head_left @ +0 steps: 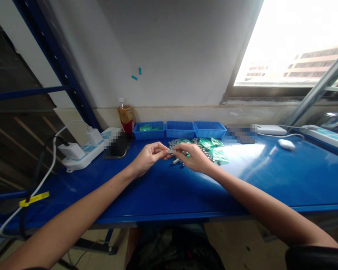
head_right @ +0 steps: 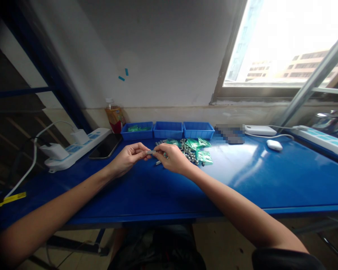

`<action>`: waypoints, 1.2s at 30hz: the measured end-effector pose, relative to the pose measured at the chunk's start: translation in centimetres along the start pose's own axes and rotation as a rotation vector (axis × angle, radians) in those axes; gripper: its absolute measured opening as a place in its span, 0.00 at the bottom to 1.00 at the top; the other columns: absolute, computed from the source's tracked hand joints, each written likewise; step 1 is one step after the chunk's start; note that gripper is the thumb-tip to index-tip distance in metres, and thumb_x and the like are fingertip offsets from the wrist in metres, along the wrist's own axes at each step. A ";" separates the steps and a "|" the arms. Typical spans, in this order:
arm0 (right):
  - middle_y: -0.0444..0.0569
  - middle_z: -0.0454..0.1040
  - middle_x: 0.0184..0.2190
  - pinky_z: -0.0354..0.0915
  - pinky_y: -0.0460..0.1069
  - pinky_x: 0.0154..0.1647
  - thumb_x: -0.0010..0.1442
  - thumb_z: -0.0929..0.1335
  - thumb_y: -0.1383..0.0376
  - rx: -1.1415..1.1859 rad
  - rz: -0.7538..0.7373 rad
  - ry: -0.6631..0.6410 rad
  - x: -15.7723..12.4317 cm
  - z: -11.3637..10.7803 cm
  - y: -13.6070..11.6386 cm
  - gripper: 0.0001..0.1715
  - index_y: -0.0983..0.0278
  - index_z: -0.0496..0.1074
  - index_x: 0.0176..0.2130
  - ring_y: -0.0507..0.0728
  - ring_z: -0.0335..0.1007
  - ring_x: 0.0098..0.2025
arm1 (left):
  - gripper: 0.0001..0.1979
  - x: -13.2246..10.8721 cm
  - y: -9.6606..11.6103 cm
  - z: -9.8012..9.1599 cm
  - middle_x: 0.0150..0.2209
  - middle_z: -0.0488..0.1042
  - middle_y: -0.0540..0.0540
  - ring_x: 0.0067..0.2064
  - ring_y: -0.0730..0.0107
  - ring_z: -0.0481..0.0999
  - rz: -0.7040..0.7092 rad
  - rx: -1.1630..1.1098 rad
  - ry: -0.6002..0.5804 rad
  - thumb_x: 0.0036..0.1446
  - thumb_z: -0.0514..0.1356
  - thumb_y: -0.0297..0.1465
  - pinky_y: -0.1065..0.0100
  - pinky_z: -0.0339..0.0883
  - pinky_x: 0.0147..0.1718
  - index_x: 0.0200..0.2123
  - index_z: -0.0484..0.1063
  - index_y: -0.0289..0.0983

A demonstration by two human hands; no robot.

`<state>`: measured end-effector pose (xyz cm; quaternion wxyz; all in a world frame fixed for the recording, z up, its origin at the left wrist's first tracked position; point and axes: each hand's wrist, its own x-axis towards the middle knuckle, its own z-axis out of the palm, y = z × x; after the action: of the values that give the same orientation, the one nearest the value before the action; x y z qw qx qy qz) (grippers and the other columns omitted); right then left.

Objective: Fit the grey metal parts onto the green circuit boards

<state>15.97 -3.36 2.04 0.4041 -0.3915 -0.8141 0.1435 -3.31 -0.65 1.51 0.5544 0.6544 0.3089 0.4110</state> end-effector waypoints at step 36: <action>0.47 0.73 0.28 0.61 0.48 0.34 0.59 0.63 0.61 -0.260 0.231 0.228 3.3 -2.2 3.7 0.12 0.65 0.72 0.36 0.55 0.68 0.31 | 0.12 -0.5 0.5 1.0 0.28 0.73 0.48 0.32 0.74 0.70 -0.087 -0.171 -0.109 0.51 0.63 0.36 0.71 0.62 0.35 0.28 0.67 0.33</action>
<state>18.34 1.35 3.20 0.4204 -0.5449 -0.7245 0.0376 -2.70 -1.70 1.87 0.6417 0.6119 0.2703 0.3752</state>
